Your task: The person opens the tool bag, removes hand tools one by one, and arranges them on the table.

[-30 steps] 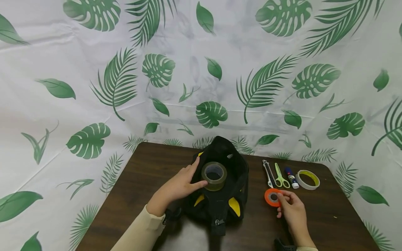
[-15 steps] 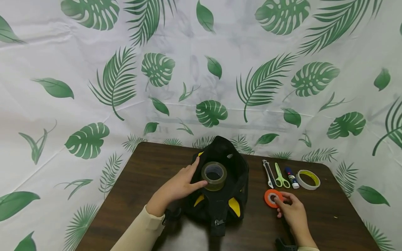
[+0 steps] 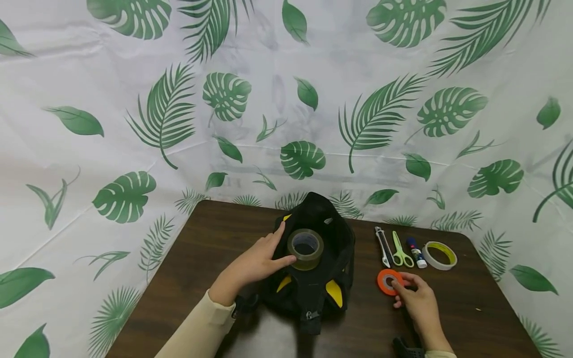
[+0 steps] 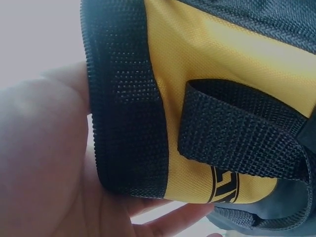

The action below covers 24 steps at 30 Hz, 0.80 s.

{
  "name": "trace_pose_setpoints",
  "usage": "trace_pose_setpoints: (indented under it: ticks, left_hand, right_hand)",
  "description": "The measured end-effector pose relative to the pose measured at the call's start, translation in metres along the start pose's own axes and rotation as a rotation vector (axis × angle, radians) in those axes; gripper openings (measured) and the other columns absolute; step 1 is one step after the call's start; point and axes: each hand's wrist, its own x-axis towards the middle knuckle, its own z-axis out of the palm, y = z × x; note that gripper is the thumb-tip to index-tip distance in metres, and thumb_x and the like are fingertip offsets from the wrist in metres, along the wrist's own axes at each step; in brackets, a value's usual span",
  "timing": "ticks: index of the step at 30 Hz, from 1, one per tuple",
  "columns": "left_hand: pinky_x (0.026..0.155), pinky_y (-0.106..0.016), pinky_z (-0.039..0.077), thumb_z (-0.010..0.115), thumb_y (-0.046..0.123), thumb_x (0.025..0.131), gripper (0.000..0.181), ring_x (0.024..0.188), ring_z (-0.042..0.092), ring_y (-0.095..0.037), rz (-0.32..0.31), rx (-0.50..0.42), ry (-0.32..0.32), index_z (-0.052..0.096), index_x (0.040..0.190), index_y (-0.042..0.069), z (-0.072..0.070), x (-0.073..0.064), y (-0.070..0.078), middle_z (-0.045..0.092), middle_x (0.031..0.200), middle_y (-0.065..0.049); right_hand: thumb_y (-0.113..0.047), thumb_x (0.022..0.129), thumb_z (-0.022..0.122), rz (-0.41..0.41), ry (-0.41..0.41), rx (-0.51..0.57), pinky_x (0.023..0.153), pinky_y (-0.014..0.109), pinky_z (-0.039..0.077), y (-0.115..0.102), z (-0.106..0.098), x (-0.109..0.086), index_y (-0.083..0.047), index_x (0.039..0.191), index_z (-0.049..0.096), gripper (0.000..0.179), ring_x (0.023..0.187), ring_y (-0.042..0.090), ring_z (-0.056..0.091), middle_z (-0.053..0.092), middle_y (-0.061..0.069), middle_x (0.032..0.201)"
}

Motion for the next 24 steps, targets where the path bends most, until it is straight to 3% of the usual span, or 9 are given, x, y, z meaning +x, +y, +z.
trace_pose_setpoints:
  ticks: [9,17,24]
  left_hand:
    - [0.132,-0.068,0.026,0.061,0.067,0.105,0.101,0.169,0.02,-0.043,0.003,-0.005,0.004,0.001,0.177,0.03,-0.0004,0.0002,0.0034,0.019,0.182,-0.016]
    - [0.132,-0.068,0.026,0.061,0.068,0.105,0.101,0.169,0.021,-0.042,-0.003,0.002,0.012,0.0,0.177,0.032,0.0004,0.0019,0.0024,0.02,0.182,-0.015]
    - [0.131,-0.068,0.027,0.06,0.068,0.105,0.1,0.168,0.022,-0.043,-0.004,-0.003,0.01,0.001,0.177,0.031,0.0019,0.0013,0.0021,0.021,0.182,-0.016]
  right_hand:
    - [-0.013,0.102,0.079,-0.004,0.0,-0.007,0.061,0.038,0.066,-0.0002,-0.0014,0.0013,0.002,0.148,0.058,0.053,0.068,0.014,0.07,0.063,0.016,0.115]
    - [-0.012,0.103,0.077,-0.005,-0.019,0.035,0.06,0.036,0.065,-0.0017,-0.0028,0.0022,0.003,0.151,0.056,0.054,0.068,0.013,0.069,0.056,0.024,0.134]
    - [-0.014,0.103,0.078,0.006,-0.015,0.044,0.06,0.035,0.065,0.0006,-0.004,0.0017,0.003,0.149,0.057,0.054,0.069,0.013,0.069,0.06,0.016,0.122]
